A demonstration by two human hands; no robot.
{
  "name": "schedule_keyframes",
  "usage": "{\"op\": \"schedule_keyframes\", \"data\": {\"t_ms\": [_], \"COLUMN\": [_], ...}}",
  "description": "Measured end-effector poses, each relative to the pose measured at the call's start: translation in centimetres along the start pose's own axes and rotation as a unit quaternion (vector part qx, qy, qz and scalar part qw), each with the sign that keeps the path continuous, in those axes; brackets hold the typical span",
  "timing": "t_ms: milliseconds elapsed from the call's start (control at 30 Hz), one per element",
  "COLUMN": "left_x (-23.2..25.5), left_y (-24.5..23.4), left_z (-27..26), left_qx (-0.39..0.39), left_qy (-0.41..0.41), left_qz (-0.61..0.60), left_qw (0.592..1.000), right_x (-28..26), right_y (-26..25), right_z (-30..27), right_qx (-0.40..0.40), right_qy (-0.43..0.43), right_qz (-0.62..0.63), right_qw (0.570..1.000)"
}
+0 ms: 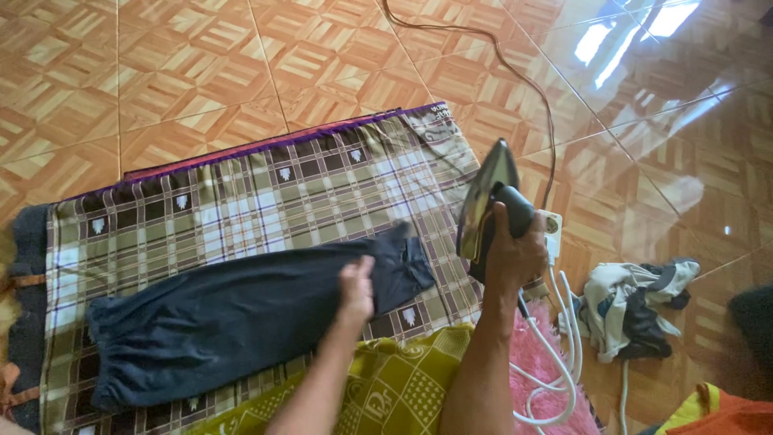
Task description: The person irons a pair of dark trousers on a mat on the floor, smoothing the fabric and moving the iron over both legs before folding them.
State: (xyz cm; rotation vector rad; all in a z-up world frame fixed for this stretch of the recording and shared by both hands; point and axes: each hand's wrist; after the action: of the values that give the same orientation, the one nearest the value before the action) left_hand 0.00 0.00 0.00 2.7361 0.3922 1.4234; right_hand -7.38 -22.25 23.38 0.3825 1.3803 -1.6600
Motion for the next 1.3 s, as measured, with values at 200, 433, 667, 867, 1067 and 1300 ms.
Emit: {"op": "schedule_keyframes", "data": {"t_ms": [200,433,667,867,1067,1300], "left_x": [17.0,13.3,12.4,13.1,4.3,-1.5], "left_y": [-20.6,-51.7,-45.8,-34.2,-27.1,-25.5], "left_z": [-6.3,-3.5,-12.9,-16.0,-14.3,-14.5], "left_qx": [0.128,0.350,0.466,0.294,0.025,-0.088], "left_qy": [0.100,0.146,0.338,0.540,0.527,0.494], "left_qz": [-0.199,-0.268,0.221,0.415,0.552,0.658], "left_qw": [0.966,0.886,0.787,0.671,0.645,0.562], "right_x": [-3.5,-8.0,-8.7,-7.4,-9.4,-10.0], "right_y": [1.6,3.8,5.4,6.8,6.2,8.6], "right_z": [-3.0,-11.4,-21.1,-23.1,-20.1,-18.1], "right_qx": [-0.195,-0.371,-0.494,-0.479,-0.449,-0.408], "right_qy": [-0.026,-0.276,-0.512,-0.477,-0.301,-0.210], "right_qz": [-0.087,-0.095,-0.139,-0.152,-0.214,-0.229], "right_qw": [0.977,0.882,0.689,0.721,0.814,0.858]}}
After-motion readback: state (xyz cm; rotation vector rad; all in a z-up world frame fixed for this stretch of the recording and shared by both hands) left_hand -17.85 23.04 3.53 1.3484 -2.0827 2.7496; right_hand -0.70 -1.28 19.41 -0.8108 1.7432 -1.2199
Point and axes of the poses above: each hand's wrist, its own z-axis towards the middle knuckle, its own y-axis out of the palm, x = y × z
